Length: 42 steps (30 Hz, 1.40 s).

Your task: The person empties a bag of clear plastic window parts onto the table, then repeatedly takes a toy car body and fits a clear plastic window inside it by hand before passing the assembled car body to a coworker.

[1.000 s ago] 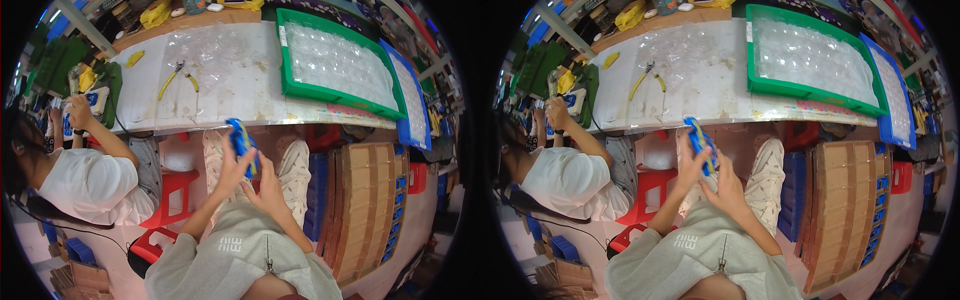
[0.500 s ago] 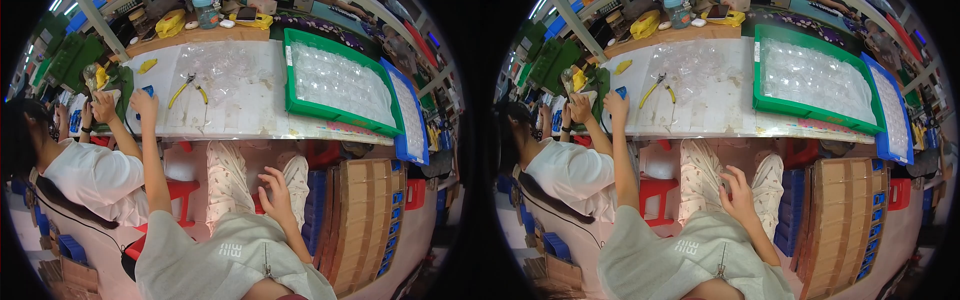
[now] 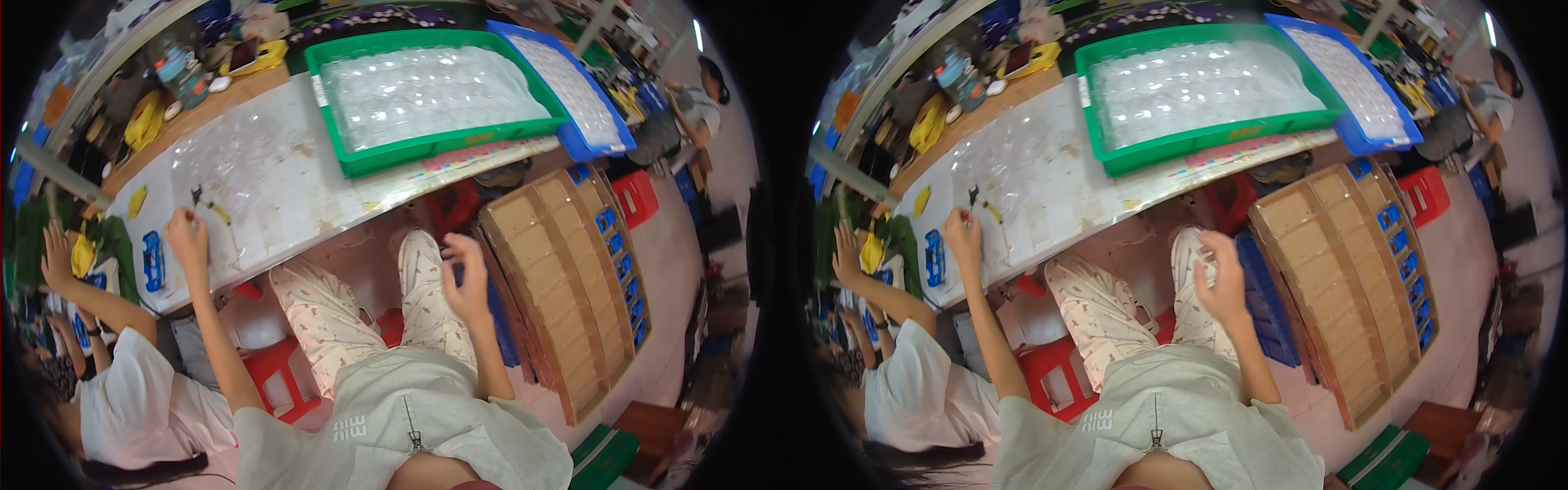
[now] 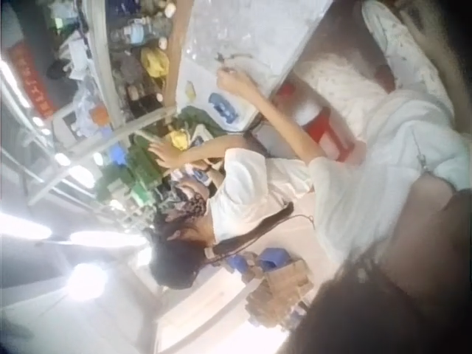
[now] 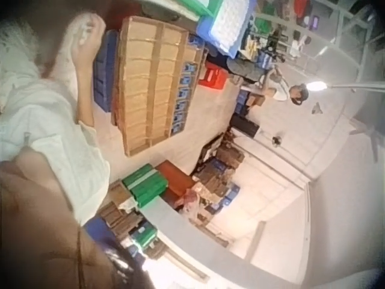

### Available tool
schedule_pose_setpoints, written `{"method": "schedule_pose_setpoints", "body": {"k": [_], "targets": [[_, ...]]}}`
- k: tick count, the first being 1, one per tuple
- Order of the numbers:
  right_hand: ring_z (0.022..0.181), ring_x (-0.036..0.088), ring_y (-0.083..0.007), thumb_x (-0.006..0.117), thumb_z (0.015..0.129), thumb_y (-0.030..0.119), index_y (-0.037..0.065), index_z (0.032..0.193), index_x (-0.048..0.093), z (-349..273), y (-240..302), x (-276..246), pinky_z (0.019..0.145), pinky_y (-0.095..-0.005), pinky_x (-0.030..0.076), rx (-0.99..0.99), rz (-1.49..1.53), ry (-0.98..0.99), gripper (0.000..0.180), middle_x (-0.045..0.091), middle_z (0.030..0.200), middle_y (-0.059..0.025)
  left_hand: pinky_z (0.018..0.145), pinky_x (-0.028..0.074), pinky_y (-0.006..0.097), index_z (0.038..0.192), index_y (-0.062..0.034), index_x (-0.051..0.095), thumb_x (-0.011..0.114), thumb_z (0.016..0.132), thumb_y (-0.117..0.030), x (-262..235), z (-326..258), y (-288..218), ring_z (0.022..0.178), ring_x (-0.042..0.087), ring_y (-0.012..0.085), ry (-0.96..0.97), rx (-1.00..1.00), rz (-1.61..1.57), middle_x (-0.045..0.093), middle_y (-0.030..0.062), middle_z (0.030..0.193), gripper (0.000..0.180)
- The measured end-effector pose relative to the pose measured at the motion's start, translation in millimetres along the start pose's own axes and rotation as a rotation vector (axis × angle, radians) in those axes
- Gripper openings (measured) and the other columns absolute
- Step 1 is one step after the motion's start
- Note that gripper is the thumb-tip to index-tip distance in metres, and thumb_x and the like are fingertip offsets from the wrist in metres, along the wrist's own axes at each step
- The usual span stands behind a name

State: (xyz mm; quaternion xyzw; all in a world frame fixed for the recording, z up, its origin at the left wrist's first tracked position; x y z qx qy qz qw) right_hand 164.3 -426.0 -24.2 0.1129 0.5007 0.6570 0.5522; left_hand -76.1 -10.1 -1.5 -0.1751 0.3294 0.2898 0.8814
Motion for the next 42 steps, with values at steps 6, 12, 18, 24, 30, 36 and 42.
{"method": "schedule_pose_setpoints", "body": {"k": [6,12,18,24,30,36,42], "targets": [[0.108,0.044,-0.0357,0.052,0.076,0.005,-0.002,0.106,0.051,-4.5,-105.0,-120.0,0.096,-0.0407,0.032,0.182,-0.651,-0.381,0.031,0.050,0.111,-0.0201,0.062,0.041,0.038,0.089,-0.0009,0.059,0.058,0.069,-0.005,-9.7,-4.6,1.9,0.067,0.055,0.0278,-0.113,-0.068,0.002,0.056,0.0107,0.074,0.021],[0.115,0.041,-0.0368,0.046,0.075,0.008,0.003,0.104,0.058,-49.4,-185.9,-142.5,0.100,-0.0414,0.030,0.458,-0.780,-0.120,0.031,0.047,0.121,-0.0221,0.063,0.041,0.038,0.085,-0.0021,0.059,0.058,0.072,-0.006,-16.1,-4.6,-4.9,0.069,0.055,0.0262,-0.135,-0.129,0.202,0.057,0.0091,0.075,0.014],[0.114,0.043,-0.0359,0.045,0.073,0.008,0.005,0.103,0.059,-91.8,-151.6,-146.4,0.097,-0.0391,0.034,0.464,-0.587,0.081,0.034,0.045,0.126,-0.0210,0.069,0.038,0.037,0.081,-0.0028,0.057,0.062,0.076,-0.007,-47.6,-23.8,-34.6,0.074,0.053,0.0258,-0.234,-0.149,0.145,0.057,0.0088,0.078,0.008],[0.090,0.059,-0.0350,0.053,0.070,0.017,0.002,0.093,0.061,-129.1,-120.9,-159.8,0.077,-0.0390,0.046,1.004,-0.596,0.389,0.029,0.061,0.098,-0.0208,0.076,0.038,0.038,0.084,-0.0043,0.059,0.065,0.070,-0.003,-51.3,-44.8,-119.2,0.082,0.053,0.0268,-0.109,0.120,-0.011,0.056,0.0089,0.083,0.015],[0.066,0.060,-0.0300,0.057,0.076,0.019,-0.002,0.086,0.061,-11.5,-164.5,-208.5,0.064,-0.0367,0.047,0.542,-0.600,-0.174,0.023,0.061,0.069,-0.0177,0.077,0.038,0.039,0.083,-0.0057,0.059,0.064,0.066,-0.003,-15.2,-43.9,-183.7,0.087,0.052,0.0264,0.086,0.286,-0.269,0.055,0.0073,0.084,0.018],[0.091,0.054,-0.0355,0.058,0.074,0.017,-0.003,0.109,0.052,65.0,-295.0,-264.4,0.082,-0.0393,0.042,0.320,-0.701,-0.431,0.041,0.057,0.095,-0.0228,0.071,0.038,0.036,0.080,-0.0061,0.060,0.064,0.069,-0.006,11.8,-39.6,-193.7,0.081,0.051,0.0243,0.171,0.264,-0.356,0.055,0.0065,0.081,0.011],[0.095,0.051,-0.0410,0.057,0.076,0.028,0.002,0.117,0.049,77.4,-355.0,-269.1,0.086,-0.0440,0.040,0.460,-0.873,-0.388,0.050,0.050,0.104,-0.0286,0.066,0.037,0.034,0.074,-0.0056,0.060,0.066,0.068,-0.006,-12.7,-47.2,-172.6,0.076,0.050,0.0228,0.118,0.086,-0.432,0.054,0.0044,0.074,0.008]]}}
Point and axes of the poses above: each hand's wrist, its own z-axis towards the middle knuckle, its own x-axis out of the palm, y = z × x, the point moved 9 cm from there along z, towards the middle knuckle
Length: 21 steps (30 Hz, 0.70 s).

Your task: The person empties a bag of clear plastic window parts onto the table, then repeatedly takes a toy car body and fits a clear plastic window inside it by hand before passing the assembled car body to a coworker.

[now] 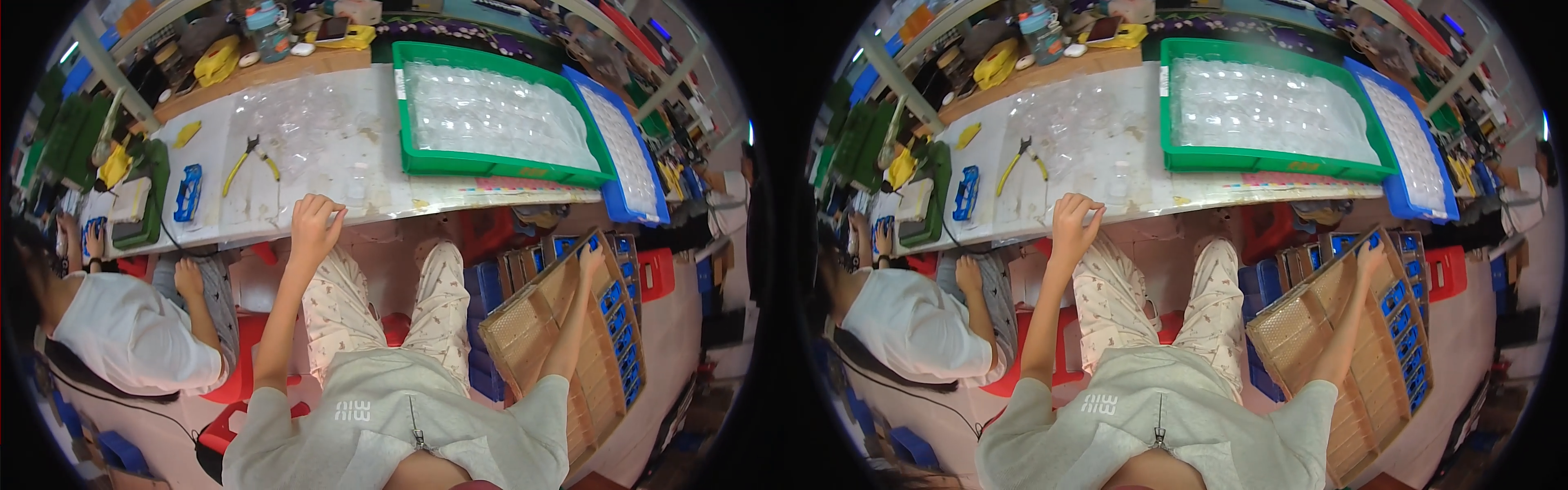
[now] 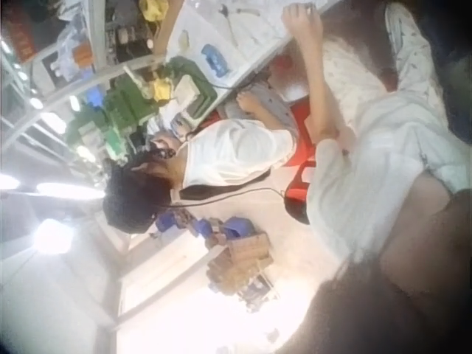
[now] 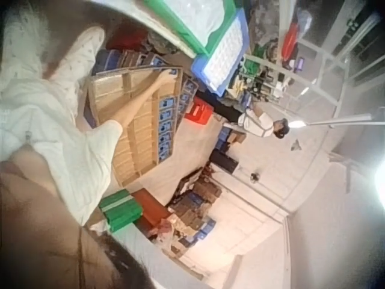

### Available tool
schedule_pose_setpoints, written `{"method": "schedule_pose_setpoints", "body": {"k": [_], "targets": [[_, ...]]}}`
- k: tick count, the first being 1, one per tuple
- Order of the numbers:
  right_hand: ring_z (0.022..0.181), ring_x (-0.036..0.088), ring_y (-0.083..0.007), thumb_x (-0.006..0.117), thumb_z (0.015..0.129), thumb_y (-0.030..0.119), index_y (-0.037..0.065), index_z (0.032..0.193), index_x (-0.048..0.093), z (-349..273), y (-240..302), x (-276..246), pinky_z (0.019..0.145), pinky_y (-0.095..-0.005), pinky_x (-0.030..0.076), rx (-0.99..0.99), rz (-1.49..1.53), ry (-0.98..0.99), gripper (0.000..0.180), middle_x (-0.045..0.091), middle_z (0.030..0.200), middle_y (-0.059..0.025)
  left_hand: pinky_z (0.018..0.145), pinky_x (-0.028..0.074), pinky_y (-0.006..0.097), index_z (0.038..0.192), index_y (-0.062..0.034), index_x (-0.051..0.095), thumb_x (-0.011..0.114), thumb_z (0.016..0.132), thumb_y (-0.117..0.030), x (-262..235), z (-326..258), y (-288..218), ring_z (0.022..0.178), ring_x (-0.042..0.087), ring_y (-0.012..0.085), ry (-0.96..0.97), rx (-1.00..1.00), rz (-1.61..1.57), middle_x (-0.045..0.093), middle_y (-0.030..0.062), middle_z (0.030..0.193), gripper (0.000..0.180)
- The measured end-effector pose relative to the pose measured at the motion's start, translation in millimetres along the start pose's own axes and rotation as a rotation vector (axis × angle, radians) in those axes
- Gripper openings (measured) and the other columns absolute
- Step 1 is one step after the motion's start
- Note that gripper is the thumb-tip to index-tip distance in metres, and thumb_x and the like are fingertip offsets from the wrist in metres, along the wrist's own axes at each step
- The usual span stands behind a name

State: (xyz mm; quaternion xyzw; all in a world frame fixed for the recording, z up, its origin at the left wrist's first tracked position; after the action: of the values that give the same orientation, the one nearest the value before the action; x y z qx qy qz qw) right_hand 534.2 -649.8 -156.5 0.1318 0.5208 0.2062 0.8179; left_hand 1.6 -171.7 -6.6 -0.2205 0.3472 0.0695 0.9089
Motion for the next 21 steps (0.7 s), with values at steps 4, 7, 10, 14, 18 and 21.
{"method": "schedule_pose_setpoints", "body": {"k": [4,7,10,14,18,21], "targets": [[0.096,0.051,-0.0401,0.056,0.077,0.037,0.010,0.119,0.048,-1.5,15.8,10.0,0.086,-0.0430,0.041,0.107,-0.073,0.119,0.050,0.050,0.105,-0.0282,0.066,0.037,0.034,0.074,-0.0047,0.059,0.065,0.069,-0.005,-13.6,-12.3,5.8,0.076,0.050,0.0235,0.019,-0.088,0.009,0.054,0.0051,0.074,0.008],[0.096,0.051,-0.0400,0.062,0.075,0.041,0.008,0.115,0.048,-1.6,4.6,-5.5,0.085,-0.0429,0.041,0.208,-0.004,-0.031,0.054,0.049,0.106,-0.0270,0.070,0.039,0.035,0.081,-0.0039,0.059,0.063,0.070,-0.004,-3.9,-9.0,0.5,0.080,0.050,0.0259,0.012,-0.100,-0.087,0.054,0.0080,0.080,0.011],[0.095,0.051,-0.0383,0.070,0.071,0.040,0.004,0.111,0.047,-11.3,26.3,-39.9,0.083,-0.0444,0.043,-0.006,0.024,-0.348,0.059,0.049,0.106,-0.0240,0.084,0.038,0.038,0.099,-0.0019,0.055,0.059,0.073,-0.007,12.8,-3.7,-6.7,0.099,0.049,0.0303,0.040,-0.053,-0.133,0.053,0.0141,0.101,0.027],[0.099,0.051,-0.0345,0.075,0.069,0.034,-0.002,0.109,0.046,-32.8,42.0,-76.0,0.083,-0.0442,0.043,-0.056,0.297,-0.516,0.061,0.049,0.110,-0.0220,0.091,0.034,0.040,0.102,0.0001,0.053,0.059,0.073,-0.009,32.4,-1.5,-17.3,0.108,0.046,0.0296,0.045,0.076,0.011,0.052,0.0145,0.108,0.032],[0.103,0.050,-0.0290,0.071,0.075,0.030,-0.005,0.116,0.042,-42.5,30.8,-137.7,0.088,-0.0406,0.043,0.044,0.772,-0.590,0.061,0.048,0.116,-0.0216,0.095,0.032,0.040,0.103,0.0007,0.052,0.058,0.073,-0.009,52.4,-20.4,-17.1,0.111,0.045,0.0287,0.166,0.122,0.018,0.051,0.0151,0.112,0.032],[0.101,0.052,-0.0267,0.065,0.080,0.031,-0.004,0.120,0.040,-50.1,10.5,-155.1,0.086,-0.0386,0.045,0.167,1.314,-0.276,0.059,0.052,0.112,-0.0204,0.086,0.039,0.039,0.099,-0.0005,0.055,0.059,0.072,-0.006,56.0,-34.2,-28.4,0.102,0.050,0.0284,0.174,0.187,-0.051,0.054,0.0132,0.105,0.028]]}}
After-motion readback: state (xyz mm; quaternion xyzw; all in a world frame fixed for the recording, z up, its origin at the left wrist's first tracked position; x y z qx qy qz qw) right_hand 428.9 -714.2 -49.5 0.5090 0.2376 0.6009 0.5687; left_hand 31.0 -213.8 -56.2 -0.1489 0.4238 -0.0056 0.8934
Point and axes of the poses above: each hand's wrist, its own z-axis towards the middle knuckle, its own x-axis out of the palm, y = z × x, the point moved 9 cm from there along z, towards the middle knuckle
